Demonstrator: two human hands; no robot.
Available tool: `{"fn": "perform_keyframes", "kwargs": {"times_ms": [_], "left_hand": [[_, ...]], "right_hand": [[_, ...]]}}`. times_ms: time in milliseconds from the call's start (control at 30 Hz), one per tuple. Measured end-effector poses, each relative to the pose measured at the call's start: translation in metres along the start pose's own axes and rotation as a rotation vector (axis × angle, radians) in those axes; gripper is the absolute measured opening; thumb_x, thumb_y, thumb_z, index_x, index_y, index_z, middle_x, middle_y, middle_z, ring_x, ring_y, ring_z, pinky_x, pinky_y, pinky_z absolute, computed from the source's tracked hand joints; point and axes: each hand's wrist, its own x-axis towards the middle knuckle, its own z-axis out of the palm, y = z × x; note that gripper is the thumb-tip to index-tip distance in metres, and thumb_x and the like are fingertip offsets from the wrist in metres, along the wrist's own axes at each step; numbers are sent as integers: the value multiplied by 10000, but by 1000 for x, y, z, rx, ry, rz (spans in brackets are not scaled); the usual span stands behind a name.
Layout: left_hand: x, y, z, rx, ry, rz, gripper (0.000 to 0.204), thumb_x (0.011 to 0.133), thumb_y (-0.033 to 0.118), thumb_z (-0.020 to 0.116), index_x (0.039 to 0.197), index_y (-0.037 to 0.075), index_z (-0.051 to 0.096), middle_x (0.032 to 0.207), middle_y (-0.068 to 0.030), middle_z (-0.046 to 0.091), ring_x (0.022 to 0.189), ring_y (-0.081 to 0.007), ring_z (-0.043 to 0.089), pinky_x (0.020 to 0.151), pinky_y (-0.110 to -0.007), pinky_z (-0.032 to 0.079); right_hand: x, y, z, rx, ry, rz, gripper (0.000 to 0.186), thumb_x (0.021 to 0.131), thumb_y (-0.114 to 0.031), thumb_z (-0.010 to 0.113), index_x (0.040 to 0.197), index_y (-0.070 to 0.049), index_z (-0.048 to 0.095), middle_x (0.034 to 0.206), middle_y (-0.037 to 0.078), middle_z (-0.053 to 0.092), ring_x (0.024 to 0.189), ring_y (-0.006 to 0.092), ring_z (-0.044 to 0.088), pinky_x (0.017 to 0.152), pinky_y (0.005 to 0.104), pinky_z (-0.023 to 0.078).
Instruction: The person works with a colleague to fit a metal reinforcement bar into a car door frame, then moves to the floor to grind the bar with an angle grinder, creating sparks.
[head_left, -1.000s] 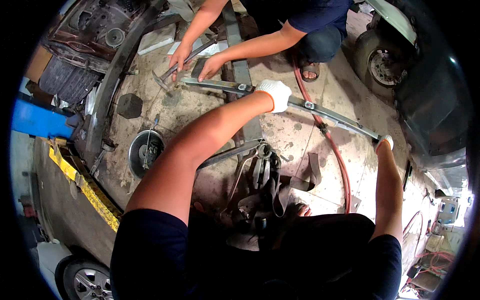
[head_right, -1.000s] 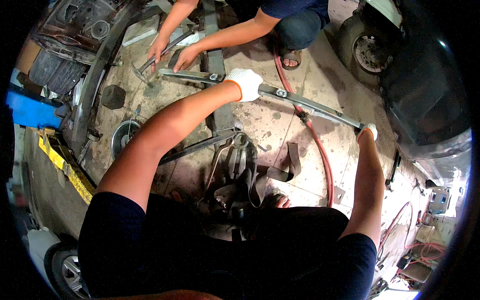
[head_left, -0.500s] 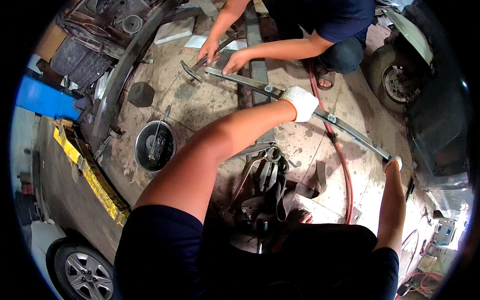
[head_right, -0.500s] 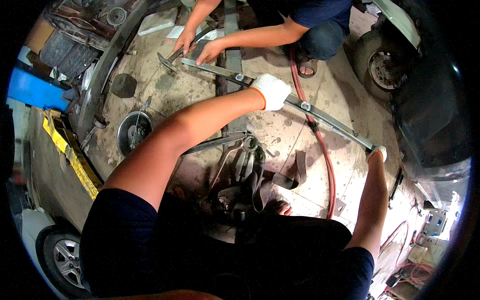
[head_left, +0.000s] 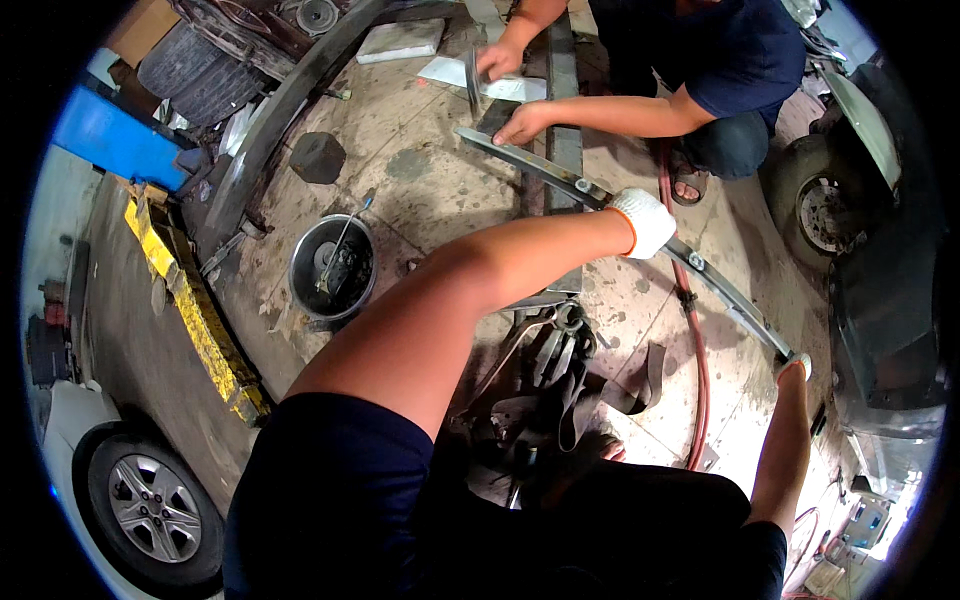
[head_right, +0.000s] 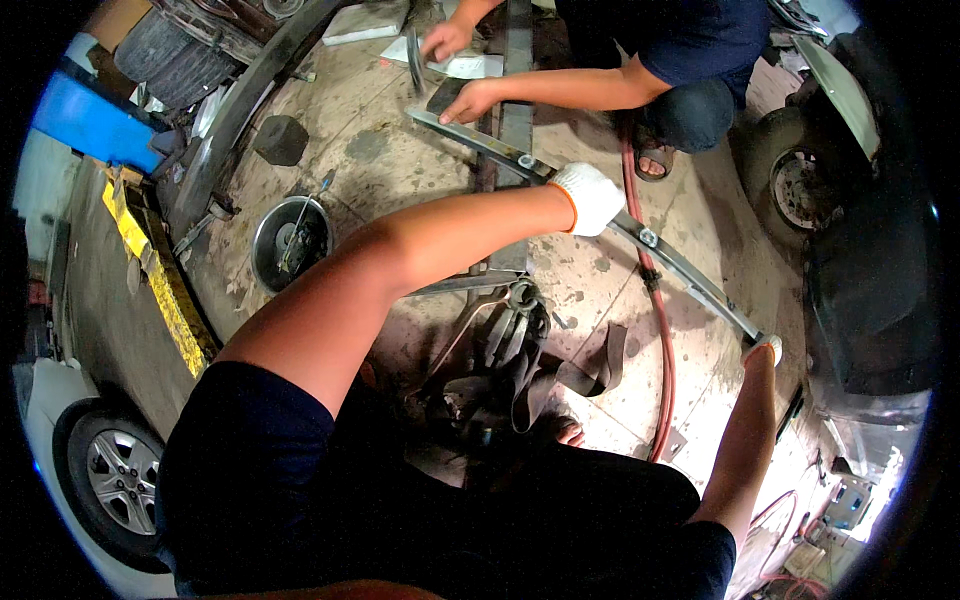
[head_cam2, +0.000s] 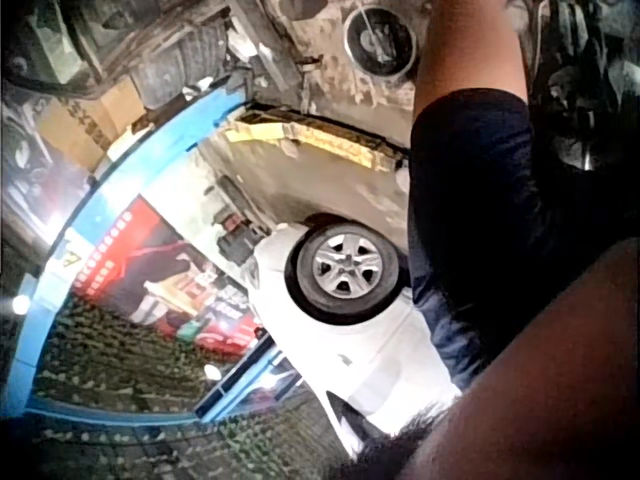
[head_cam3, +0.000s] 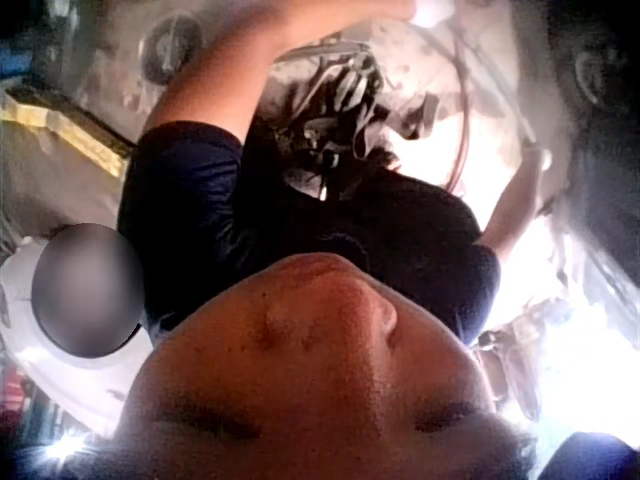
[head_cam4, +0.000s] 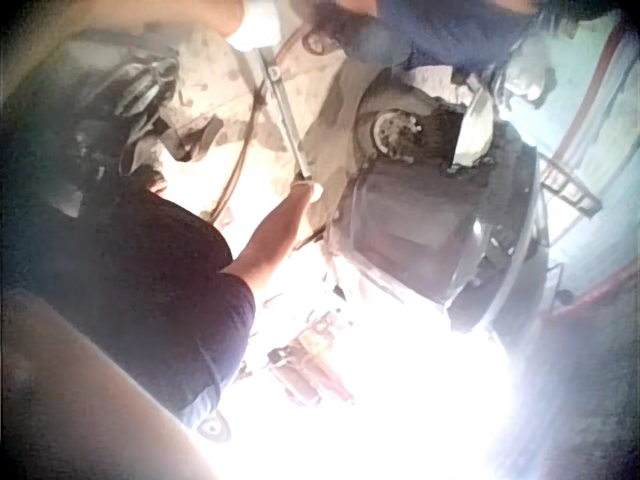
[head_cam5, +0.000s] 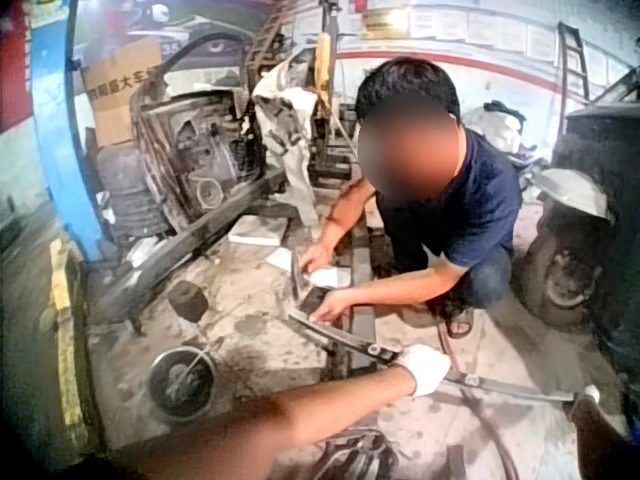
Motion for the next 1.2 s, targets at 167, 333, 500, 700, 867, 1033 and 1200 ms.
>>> {"fn": "perform_keyframes", "kwargs": {"times_ms": [167,333,500,700,867,1033,1200], "left_hand": [[-6,-4,-2,42,-82,-28,247,849,200,580,996,69,731,962,-183,744,888,-354,727,773,-486,569],[-1,5,-6,9,-26,9,249,845,193,584,988,55,735,964,-187,745,885,-354,728,760,-487,572],[-12,-3,-7,33,-60,-24,264,842,195,585,995,48,742,974,-189,747,880,-355,731,759,-490,572],[-14,4,-13,27,-63,12,266,840,197,586,982,50,755,972,-188,749,882,-347,734,753,-483,574],[-23,-1,-7,63,-64,-16,255,830,196,593,960,53,759,958,-182,751,869,-341,735,741,-480,573],[-15,3,-5,68,-36,21,241,822,193,597,935,59,762,934,-170,753,851,-340,735,725,-482,573],[-10,8,-11,68,12,53,227,814,187,598,912,69,764,922,-162,753,846,-338,734,713,-484,573]], "right_hand": [[-44,1,22,-215,149,-50,325,934,-298,536,890,-3,666,909,136,670,732,270,626,704,428,491],[-20,-24,-10,-161,7,-50,377,975,-232,468,1141,67,627,1030,192,679,827,324,679,757,439,580],[-2,-11,9,-115,-69,-30,357,975,-261,465,1100,32,625,969,173,661,810,320,665,731,431,579],[21,-19,-12,-52,-148,-48,358,966,-334,482,1061,-27,640,925,152,655,750,320,653,658,426,569],[3,3,15,-70,-136,76,371,969,-358,486,1055,-36,650,935,148,664,741,324,651,647,434,567],[8,-11,-2,-160,-132,-6,373,972,-362,494,1040,-34,657,926,147,672,758,319,654,655,428,564],[23,-42,-17,-90,-127,29,357,984,-330,476,1028,-25,655,921,143,673,774,308,658,685,430,560]]}}
